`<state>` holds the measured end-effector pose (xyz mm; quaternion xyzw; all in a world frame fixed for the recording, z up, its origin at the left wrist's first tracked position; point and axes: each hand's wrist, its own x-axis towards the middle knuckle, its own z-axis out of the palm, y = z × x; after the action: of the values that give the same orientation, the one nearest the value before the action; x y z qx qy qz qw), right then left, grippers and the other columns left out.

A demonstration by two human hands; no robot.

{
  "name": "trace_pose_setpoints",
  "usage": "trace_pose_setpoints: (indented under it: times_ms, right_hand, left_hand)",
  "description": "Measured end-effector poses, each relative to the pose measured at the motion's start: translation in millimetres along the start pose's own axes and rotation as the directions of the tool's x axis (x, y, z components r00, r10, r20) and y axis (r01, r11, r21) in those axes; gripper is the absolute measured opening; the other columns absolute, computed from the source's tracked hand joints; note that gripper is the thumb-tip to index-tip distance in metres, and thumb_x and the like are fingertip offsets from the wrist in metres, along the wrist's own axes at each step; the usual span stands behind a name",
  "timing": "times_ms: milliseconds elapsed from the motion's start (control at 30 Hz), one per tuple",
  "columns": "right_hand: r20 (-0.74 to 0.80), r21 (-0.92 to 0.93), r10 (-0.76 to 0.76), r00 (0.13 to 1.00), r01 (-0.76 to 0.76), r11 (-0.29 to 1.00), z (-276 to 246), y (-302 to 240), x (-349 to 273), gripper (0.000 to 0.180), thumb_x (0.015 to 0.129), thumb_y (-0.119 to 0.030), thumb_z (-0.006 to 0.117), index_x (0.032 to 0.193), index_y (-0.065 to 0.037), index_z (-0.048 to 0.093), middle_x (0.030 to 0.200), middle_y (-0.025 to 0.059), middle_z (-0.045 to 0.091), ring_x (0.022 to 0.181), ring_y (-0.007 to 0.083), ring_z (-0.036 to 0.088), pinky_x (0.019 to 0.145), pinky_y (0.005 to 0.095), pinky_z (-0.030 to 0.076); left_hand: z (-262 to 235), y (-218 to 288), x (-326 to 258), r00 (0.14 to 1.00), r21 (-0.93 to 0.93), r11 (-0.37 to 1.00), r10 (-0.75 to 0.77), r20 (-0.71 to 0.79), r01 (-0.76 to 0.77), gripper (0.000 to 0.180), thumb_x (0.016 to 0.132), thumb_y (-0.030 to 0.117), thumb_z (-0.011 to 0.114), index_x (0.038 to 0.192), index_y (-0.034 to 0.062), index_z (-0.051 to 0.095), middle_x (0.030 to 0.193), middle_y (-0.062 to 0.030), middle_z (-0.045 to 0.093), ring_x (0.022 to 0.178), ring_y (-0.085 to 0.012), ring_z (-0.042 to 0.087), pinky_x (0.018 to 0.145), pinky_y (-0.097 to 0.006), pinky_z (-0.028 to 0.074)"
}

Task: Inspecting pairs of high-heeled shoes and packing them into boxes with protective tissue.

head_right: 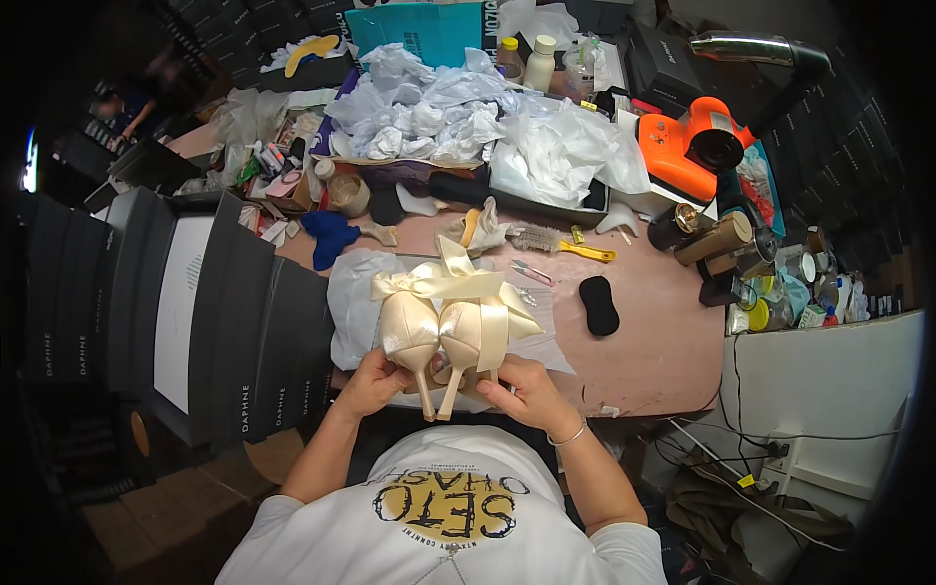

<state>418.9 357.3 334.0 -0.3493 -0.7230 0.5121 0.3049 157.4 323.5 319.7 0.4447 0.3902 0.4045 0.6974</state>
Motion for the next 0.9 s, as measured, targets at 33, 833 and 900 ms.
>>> trace_pose_setpoints:
  times_ms: [33,833,900]
  right_hand:
    - [-0.001,-0.005,-0.019,1.0,0.019,1.0,0,0,0,0.022,0.088,-0.021,0.06,0.088,0.0,0.063,0.072,0.0117,0.057,0.061,0.0195,0.053,0.058,0.0303,0.043]
    - [0.13,0.697,0.491,0.861,-0.432,0.572,27,26,15,0.046,0.099,-0.038,0.042,0.103,0.004,0.061,0.086,0.0047,0.063,0.072,0.0081,0.058,0.065,0.0224,0.048]
    - [0.114,0.708,0.482,0.869,-0.412,0.574,28,27,14,0.044,0.099,-0.037,0.043,0.102,0.003,0.061,0.085,0.0036,0.063,0.072,0.0072,0.057,0.064,0.0217,0.047]
  left_hand:
    - [-1,0,0,1.0,-0.009,1.0,0.001,0.004,-0.001,0.041,0.092,0.015,0.06,0.128,0.0005,0.045,0.117,-0.0047,0.056,0.107,-0.013,0.054,0.092,-0.029,0.044]
    - [-12,2,23,0.973,-0.546,0.807,-0.216,0.083,0.226,0.041,0.101,0.037,0.036,0.125,0.0041,0.039,0.111,-0.0166,0.058,0.089,-0.019,0.062,0.074,-0.034,0.056]
    - [-13,1,23,0.973,-0.543,0.809,-0.207,0.098,0.226,0.042,0.1,0.037,0.037,0.125,0.0043,0.039,0.111,-0.0158,0.058,0.089,-0.0178,0.061,0.075,-0.033,0.056]
